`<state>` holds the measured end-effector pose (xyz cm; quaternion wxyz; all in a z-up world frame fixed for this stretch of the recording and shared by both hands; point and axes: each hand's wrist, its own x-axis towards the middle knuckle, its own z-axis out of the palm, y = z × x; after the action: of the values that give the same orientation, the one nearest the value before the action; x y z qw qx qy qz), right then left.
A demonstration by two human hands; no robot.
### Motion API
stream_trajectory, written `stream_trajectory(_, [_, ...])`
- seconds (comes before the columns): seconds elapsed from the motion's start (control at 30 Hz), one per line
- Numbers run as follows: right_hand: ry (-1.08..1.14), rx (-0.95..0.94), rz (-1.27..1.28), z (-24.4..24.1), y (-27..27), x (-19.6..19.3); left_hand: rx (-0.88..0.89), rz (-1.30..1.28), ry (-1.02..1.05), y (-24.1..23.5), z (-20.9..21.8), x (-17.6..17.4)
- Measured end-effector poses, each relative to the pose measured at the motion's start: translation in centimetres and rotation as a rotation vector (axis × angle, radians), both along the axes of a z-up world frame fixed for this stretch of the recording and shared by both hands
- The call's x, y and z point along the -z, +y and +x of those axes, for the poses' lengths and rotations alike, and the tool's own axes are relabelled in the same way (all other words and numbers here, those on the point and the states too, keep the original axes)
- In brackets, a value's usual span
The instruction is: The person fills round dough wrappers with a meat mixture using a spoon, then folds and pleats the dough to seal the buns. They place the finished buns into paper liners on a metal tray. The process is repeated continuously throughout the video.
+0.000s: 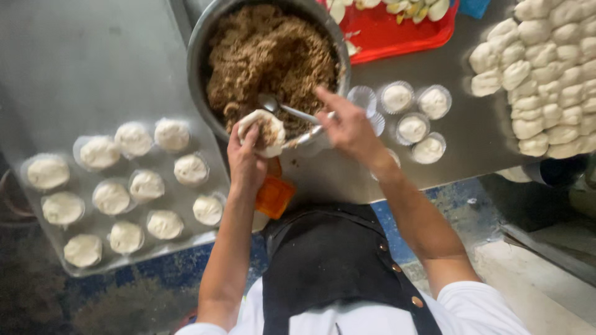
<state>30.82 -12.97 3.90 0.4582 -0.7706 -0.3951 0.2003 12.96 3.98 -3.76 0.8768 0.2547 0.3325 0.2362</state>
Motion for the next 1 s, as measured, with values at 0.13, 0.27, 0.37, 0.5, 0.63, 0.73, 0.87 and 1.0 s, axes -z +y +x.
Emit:
stream_trajectory(0.13, [0.193,0.202,-0.057,9.9,-1.3,5.8,-0.015,-0.023,0.020,0.6,0.5,-0.5])
stream_trajectory(0.27, [-0.185,0.382,-0.123,20.5,0.2,13.5,-0.045,-0.015,0.064,0.6,1.0,-0.5])
stream_trajectory(0.37, [-0.359,0.407,-0.135,25.1,1.7,17.6,-0.058,-0.012,0.116,0.3,1.0,-0.9])
stream_trajectory(0.5, [-0.278,0.556,-0.254,27.0,4.9,21.0,-0.078,-0.008,0.199,0.2,0.9,-0.8])
stream_trajectory(0.63, [-0.005,0.666,-0.351,28.1,6.0,23.5,-0.089,-0.042,0.215,0.2,1.3,-0.1])
stream_trajectory(0.73, [-0.073,0.569,-0.332,27.1,5.1,24.6,-0.063,-0.013,0.204,0.2,1.9,-0.3])
stream_trajectory(0.87, [0.154,0.580,0.065,25.2,3.7,22.0,-0.029,0.024,0.169,-0.5,2.1,-1.6])
stream_trajectory(1.0, [0.749,0.480,0.285,18.8,-2.2,14.3,0.080,0.019,0.198,-1.8,1.0,-3.7])
